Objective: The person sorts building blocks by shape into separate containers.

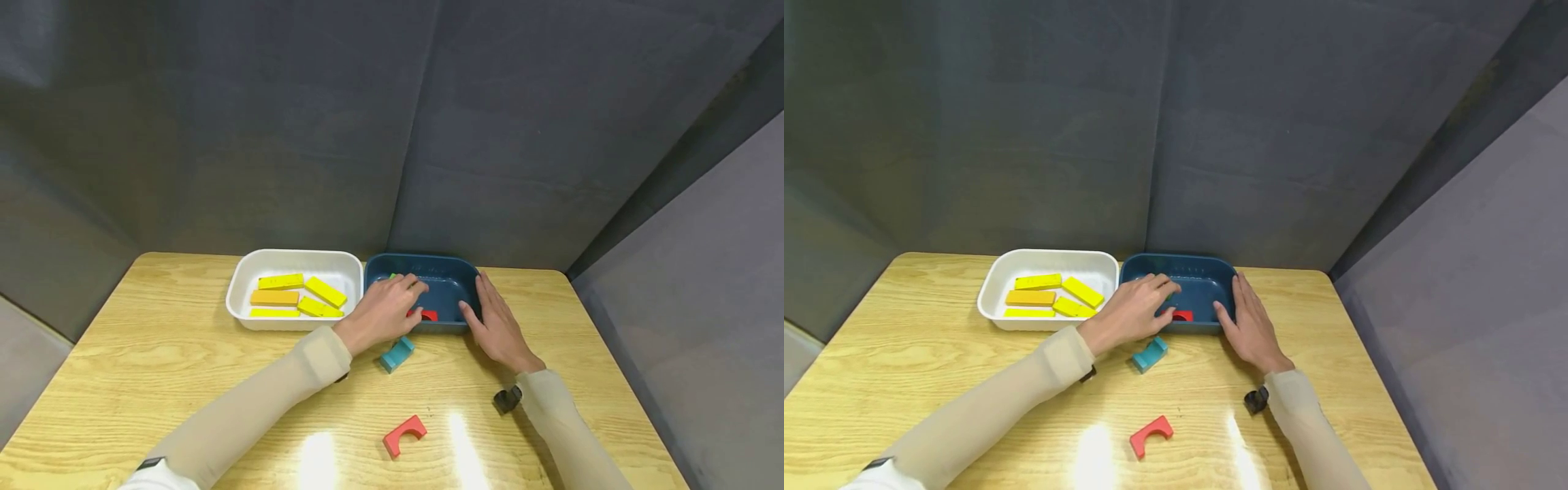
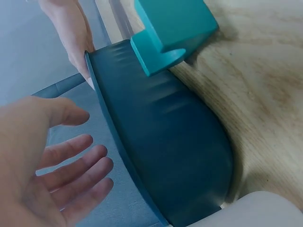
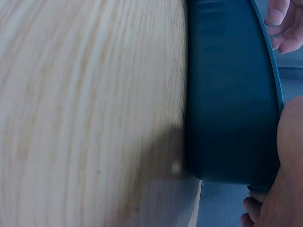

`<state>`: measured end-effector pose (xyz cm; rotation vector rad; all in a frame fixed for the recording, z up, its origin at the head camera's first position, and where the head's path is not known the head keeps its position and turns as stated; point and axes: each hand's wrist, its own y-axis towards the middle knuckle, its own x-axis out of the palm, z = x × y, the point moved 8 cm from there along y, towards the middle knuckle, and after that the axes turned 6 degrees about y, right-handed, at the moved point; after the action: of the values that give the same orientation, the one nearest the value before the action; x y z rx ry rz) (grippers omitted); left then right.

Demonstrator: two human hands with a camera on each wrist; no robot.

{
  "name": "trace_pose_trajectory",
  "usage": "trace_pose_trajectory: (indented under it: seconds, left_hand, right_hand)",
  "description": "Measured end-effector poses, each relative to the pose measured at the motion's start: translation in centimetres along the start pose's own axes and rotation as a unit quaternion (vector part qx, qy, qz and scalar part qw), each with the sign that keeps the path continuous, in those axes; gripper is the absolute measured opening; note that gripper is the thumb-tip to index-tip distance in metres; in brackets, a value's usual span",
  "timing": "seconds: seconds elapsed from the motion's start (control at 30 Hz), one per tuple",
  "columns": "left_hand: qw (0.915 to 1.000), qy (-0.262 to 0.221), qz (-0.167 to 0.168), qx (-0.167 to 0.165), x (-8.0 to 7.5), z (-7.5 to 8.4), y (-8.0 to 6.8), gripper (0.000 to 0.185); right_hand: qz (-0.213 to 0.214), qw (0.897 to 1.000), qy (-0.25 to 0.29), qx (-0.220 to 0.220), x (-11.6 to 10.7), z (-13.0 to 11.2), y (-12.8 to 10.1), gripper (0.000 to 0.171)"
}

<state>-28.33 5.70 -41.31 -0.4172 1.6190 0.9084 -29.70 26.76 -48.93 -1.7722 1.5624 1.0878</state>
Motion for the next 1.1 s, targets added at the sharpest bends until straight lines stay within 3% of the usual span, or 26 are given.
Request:
trace_pose_trajectory:
  seconds: [0.47, 0.77, 1.1]
  left_hand:
    - [0.9977, -0.066, 0.012, 0.006, -1.6, -0.1, -2.8, 0.037]
    - [0.9936, -0.100, 0.049, 0.019, -2.9, 0.6, -5.1, 0.030]
    - [0.9901, -0.124, 0.067, -0.002, -3.7, 0.3, -7.7, 0.031]
  right_hand:
    - [0.004, 1.000, 0.004, -0.006, 0.2, 0.1, 0.0, 0.083]
    - [0.003, 1.000, 0.004, -0.008, 0.1, 0.2, -0.1, 0.083]
    - [0.004, 1.000, 0.006, -0.010, 0.0, 0.0, 0.0, 0.082]
